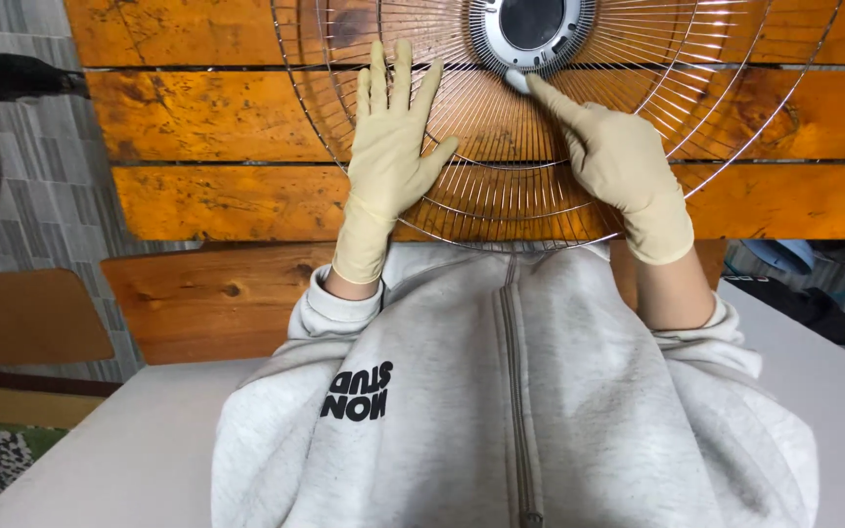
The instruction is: Cleaning a metal fan grill using a toothbrush
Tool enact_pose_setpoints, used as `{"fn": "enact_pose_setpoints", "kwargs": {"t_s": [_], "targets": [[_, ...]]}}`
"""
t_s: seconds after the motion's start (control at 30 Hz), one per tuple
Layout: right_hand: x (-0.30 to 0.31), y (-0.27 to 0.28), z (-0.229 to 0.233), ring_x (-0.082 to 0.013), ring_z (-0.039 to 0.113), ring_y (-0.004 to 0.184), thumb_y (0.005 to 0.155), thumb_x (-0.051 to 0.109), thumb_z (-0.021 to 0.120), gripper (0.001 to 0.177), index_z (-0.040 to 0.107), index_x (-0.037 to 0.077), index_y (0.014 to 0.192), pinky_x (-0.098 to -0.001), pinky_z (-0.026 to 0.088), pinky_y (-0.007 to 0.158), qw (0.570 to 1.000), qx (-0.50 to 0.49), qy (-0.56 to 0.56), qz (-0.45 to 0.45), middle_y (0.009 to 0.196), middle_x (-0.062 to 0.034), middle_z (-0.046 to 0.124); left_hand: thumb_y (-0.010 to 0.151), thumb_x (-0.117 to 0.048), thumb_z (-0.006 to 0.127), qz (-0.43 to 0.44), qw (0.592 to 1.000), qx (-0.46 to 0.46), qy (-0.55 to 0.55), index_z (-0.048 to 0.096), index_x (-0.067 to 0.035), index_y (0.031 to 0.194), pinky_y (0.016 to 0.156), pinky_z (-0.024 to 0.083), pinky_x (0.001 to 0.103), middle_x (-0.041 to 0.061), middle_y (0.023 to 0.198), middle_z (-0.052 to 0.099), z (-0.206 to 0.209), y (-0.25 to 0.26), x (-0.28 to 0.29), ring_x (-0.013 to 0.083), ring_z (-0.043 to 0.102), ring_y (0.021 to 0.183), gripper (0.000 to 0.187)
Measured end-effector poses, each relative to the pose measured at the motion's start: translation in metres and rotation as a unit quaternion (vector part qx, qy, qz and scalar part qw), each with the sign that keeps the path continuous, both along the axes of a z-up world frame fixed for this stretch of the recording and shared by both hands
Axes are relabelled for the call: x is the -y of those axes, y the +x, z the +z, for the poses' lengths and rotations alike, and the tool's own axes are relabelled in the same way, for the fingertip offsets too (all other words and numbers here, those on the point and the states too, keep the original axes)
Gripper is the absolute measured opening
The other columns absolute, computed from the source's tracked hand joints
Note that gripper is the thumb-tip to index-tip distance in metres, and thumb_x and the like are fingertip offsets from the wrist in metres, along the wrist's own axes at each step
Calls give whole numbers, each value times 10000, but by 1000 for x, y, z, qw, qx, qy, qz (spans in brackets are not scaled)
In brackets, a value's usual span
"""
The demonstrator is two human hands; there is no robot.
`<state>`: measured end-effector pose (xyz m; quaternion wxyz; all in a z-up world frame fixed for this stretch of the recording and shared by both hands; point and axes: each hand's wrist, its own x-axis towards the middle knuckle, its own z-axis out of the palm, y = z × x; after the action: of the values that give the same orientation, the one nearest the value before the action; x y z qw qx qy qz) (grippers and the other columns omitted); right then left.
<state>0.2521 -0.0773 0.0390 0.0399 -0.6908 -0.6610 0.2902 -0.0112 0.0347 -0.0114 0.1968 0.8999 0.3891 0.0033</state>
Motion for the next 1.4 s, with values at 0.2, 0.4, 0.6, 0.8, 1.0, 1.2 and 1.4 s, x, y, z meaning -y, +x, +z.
{"fn": "enact_pose_setpoints", "kwargs": {"t_s": [0.2,0.4,0.6,0.8,1.0,1.2,1.4], "targets": [[8,-16,27,-413,607,586,1014,201,405,695,318,566,1600,-474,475,584,990,28,-131,54,739,-243,657,1036,-466,657,-29,999,23,-16,334,-121,1643,1296,98,599,233,1689,147,-4,1,-9,462,34,1551,769],[2,-17,31,-428,659,672,949,102,414,802,338,474,1655,-521,513,605,993,100,-58,-4,793,-179,680,1061,-545,542,-31,998,57,-2,320,-132,1659,1309,91,609,212,1703,129,-18,-1,-9,468,35,1565,760],[-4,-42,44,-361,649,659,1052,244,380,657,281,570,1613,-479,516,616,984,49,-161,58,757,-155,644,1040,-585,539,-36,998,56,-9,295,-152,1668,1322,83,575,196,1714,106,-18,-4,-14,452,30,1579,800],[-21,-30,34,-446,711,853,1037,226,405,652,351,473,1638,-576,558,670,983,124,-126,-53,946,-162,746,1037,-572,555,-14,997,74,-4,322,-141,1658,1317,95,610,209,1708,111,-19,2,-8,482,46,1576,791],[-21,-64,73,-238,537,474,884,15,348,994,121,647,1616,-397,361,418,947,102,-282,118,536,-60,452,1049,-704,350,-12,996,81,31,307,-192,1674,1328,150,625,189,1719,108,-32,-1,-6,483,73,1591,809],[-24,0,44,-460,692,747,956,102,378,813,313,493,1665,-541,524,692,984,97,-149,5,808,-250,705,1036,-582,543,-26,997,75,-15,283,-193,1684,1346,80,579,173,1725,70,-27,3,-14,463,12,1593,799],[-20,5,15,-410,668,653,1050,302,452,633,304,581,1599,-489,537,682,973,62,-141,174,740,-252,687,954,-256,723,-146,973,180,13,537,31,1427,1088,392,533,249,1432,566,-3,6,-93,453,524,1261,585]]}}
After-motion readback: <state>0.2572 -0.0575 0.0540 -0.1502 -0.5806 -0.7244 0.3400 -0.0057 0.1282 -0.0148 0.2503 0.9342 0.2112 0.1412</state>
